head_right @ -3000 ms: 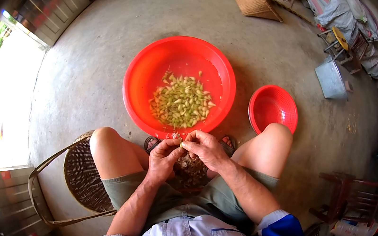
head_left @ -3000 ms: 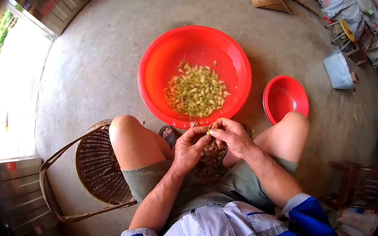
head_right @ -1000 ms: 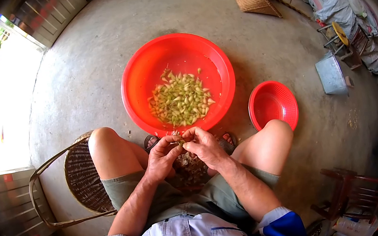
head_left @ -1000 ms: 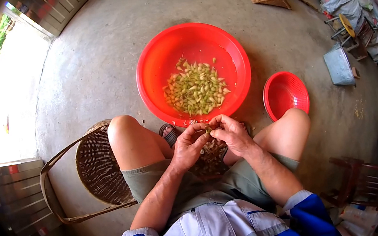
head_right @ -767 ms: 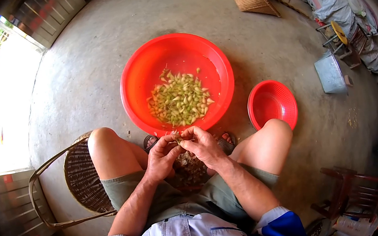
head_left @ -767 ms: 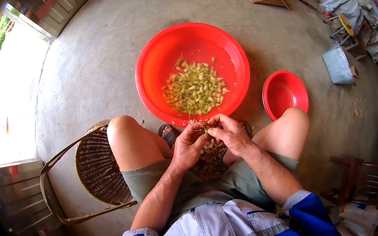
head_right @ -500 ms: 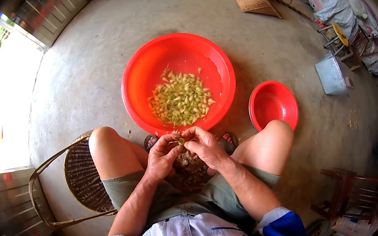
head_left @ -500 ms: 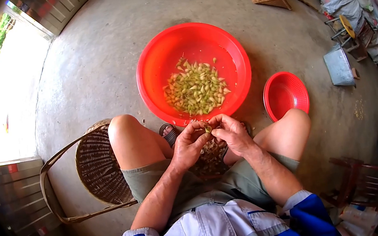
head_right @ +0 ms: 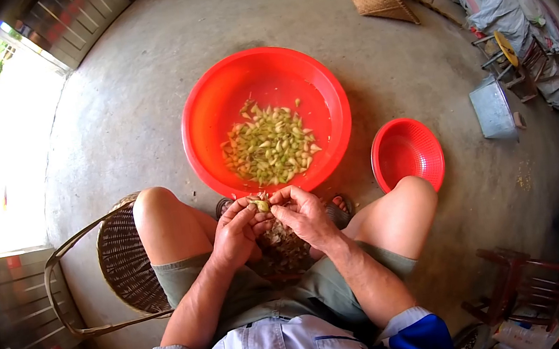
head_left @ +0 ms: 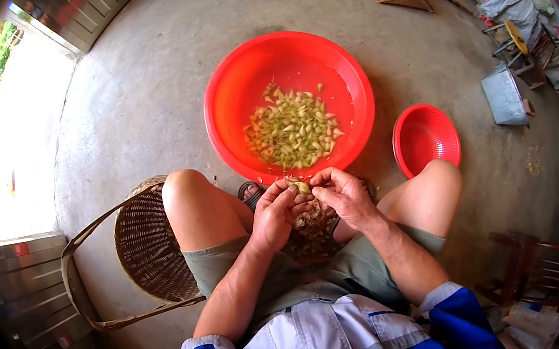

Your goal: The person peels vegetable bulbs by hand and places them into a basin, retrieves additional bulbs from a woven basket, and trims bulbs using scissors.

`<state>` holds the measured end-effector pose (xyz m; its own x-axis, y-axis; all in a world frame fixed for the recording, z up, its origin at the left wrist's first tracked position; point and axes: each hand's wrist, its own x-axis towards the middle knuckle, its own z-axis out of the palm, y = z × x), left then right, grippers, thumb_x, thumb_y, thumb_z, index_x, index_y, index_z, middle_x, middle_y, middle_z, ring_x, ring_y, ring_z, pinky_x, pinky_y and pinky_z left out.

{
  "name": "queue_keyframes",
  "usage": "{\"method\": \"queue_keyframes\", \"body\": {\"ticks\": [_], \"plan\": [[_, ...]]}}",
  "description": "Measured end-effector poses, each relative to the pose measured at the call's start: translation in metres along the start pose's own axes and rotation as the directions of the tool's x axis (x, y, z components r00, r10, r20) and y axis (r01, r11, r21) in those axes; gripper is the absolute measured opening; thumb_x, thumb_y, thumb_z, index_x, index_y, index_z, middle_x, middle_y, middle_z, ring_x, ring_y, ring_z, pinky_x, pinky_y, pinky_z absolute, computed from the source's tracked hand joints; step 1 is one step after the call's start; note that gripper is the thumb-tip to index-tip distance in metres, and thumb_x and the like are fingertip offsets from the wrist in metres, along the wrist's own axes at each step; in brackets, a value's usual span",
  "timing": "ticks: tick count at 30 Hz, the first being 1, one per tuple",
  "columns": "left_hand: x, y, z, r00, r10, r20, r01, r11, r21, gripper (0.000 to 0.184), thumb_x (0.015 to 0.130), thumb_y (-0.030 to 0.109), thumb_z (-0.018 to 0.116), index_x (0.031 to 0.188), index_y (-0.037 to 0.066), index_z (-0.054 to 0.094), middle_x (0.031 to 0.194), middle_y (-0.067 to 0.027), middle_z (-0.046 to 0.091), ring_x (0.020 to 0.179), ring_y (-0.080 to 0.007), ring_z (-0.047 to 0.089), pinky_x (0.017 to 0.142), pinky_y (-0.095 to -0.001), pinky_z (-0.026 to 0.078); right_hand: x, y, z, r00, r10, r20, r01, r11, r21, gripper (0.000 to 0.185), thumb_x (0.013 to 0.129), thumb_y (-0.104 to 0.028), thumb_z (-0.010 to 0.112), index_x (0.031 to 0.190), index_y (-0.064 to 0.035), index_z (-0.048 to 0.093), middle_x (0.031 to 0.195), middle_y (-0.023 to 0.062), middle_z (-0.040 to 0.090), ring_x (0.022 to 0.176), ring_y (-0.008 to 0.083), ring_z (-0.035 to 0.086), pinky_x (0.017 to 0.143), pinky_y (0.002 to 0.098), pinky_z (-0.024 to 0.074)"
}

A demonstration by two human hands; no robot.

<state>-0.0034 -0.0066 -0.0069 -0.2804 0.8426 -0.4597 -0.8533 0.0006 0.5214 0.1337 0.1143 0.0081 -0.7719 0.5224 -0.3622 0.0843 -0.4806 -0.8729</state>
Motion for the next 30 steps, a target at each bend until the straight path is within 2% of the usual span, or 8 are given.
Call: {"method": "queue_keyframes", "body": {"ticks": [7, 11, 16, 19, 22, 25, 28, 30], "plan": [[0.002, -0.001, -0.007, 0.999, -0.034, 0.013, 0.034, 0.999, -0.04, 0.015, 0.1, 0.013, 0.047, 0.109, 0.005, 0.056, 0.102, -0.0079, 0.066, 0.09, -0.0184, 0.066, 0.075, -0.0304, 0.055, -0.003, -0.003, 0.011, 0.983, -0.183, -0.011, 0.175, 0.951, -0.255, 0.02, 0.087, -0.003, 0.068, 0.103, -0.0006, 0.058, 0.09, 0.0015, 0.062, 0.074, 0.0051, 0.059, 0.064, 0.0221, 0.0504], [0.002, -0.001, -0.005, 0.999, -0.026, -0.036, 0.026, 1.0, -0.002, 0.013, 0.1, 0.014, 0.05, 0.108, 0.006, 0.056, 0.099, -0.0067, 0.066, 0.087, -0.0183, 0.067, 0.075, -0.0299, 0.055, 0.001, 0.0, 0.011, 0.947, -0.32, 0.012, 0.287, 0.829, -0.48, 0.014, 0.085, -0.003, 0.069, 0.096, -0.0007, 0.061, 0.088, 0.0067, 0.063, 0.071, 0.0103, 0.062, 0.063, 0.0252, 0.0509], [0.003, -0.002, -0.003, 0.996, -0.009, -0.091, 0.012, 0.999, 0.038, 0.012, 0.098, 0.013, 0.055, 0.107, 0.006, 0.058, 0.097, -0.006, 0.067, 0.086, -0.0183, 0.068, 0.074, -0.0295, 0.055, 0.004, -0.013, 0.008, 0.859, -0.498, 0.12, 0.444, 0.608, -0.658, 0.008, 0.083, -0.003, 0.069, 0.088, -0.0002, 0.063, 0.083, 0.0103, 0.063, 0.069, 0.0187, 0.064, 0.061, 0.0301, 0.0512], [0.004, -0.004, -0.002, 0.995, 0.007, -0.103, -0.001, 0.998, 0.059, 0.012, 0.097, 0.013, 0.056, 0.106, 0.005, 0.059, 0.098, -0.0066, 0.066, 0.086, -0.0178, 0.067, 0.076, -0.0298, 0.056, 0.003, -0.015, 0.008, 0.877, -0.47, 0.1, 0.411, 0.627, -0.662, 0.009, 0.082, -0.003, 0.069, 0.087, -0.0002, 0.063, 0.081, 0.0112, 0.063, 0.071, 0.0231, 0.064, 0.063, 0.0328, 0.0511], [0.007, -0.008, -0.005, 0.995, 0.051, -0.08, -0.046, 0.997, 0.068, 0.012, 0.097, 0.012, 0.056, 0.106, 0.004, 0.059, 0.099, -0.0074, 0.066, 0.086, -0.0172, 0.066, 0.076, -0.0299, 0.056, -0.002, -0.023, 0.014, 0.947, -0.321, 0.018, 0.268, 0.759, -0.593, 0.009, 0.081, -0.002, 0.069, 0.087, -0.0003, 0.063, 0.079, 0.0119, 0.062, 0.073, 0.0261, 0.063, 0.065, 0.0344, 0.0506], [0.007, -0.009, -0.005, 0.994, 0.077, -0.08, -0.067, 0.99, 0.121, 0.012, 0.097, 0.012, 0.057, 0.105, 0.002, 0.059, 0.099, -0.0075, 0.065, 0.087, -0.0168, 0.066, 0.077, -0.03, 0.056, 0.002, -0.015, 0.008, 0.9, -0.43, 0.073, 0.375, 0.677, -0.634, 0.006, 0.082, -0.001, 0.068, 0.086, 0.0006, 0.063, 0.076, 0.0088, 0.06, 0.067, 0.0184, 0.06, 0.061, 0.0303, 0.048], [0.006, -0.008, -0.001, 0.993, 0.081, -0.081, -0.067, 0.985, 0.156, 0.012, 0.097, 0.011, 0.057, 0.103, 0.002, 0.06, 0.1, -0.0074, 0.065, 0.087, -0.017, 0.066, 0.078, -0.0299, 0.056, 0.004, -0.014, 0.004, 0.865, -0.485, 0.127, 0.441, 0.616, -0.653, 0.006, 0.082, -0.001, 0.068, 0.086, 0.0006, 0.064, 0.075, 0.0085, 0.059, 0.066, 0.0175, 0.059, 0.059, 0.0301, 0.0477], [0.005, -0.006, 0.001, 0.995, 0.073, -0.072, -0.06, 0.984, 0.17, 0.012, 0.097, 0.012, 0.058, 0.103, 0.002, 0.061, 0.1, -0.0059, 0.065, 0.088, -0.0148, 0.065, 0.078, -0.0283, 0.055, 0.005, -0.014, 0.002, 0.869, -0.476, 0.135, 0.442, 0.624, -0.644, 0.006, 0.082, 0.0, 0.068, 0.085, 0.0004, 0.063, 0.075, 0.0085, 0.059, 0.065, 0.0177, 0.059, 0.059, 0.0305, 0.0475]]}}
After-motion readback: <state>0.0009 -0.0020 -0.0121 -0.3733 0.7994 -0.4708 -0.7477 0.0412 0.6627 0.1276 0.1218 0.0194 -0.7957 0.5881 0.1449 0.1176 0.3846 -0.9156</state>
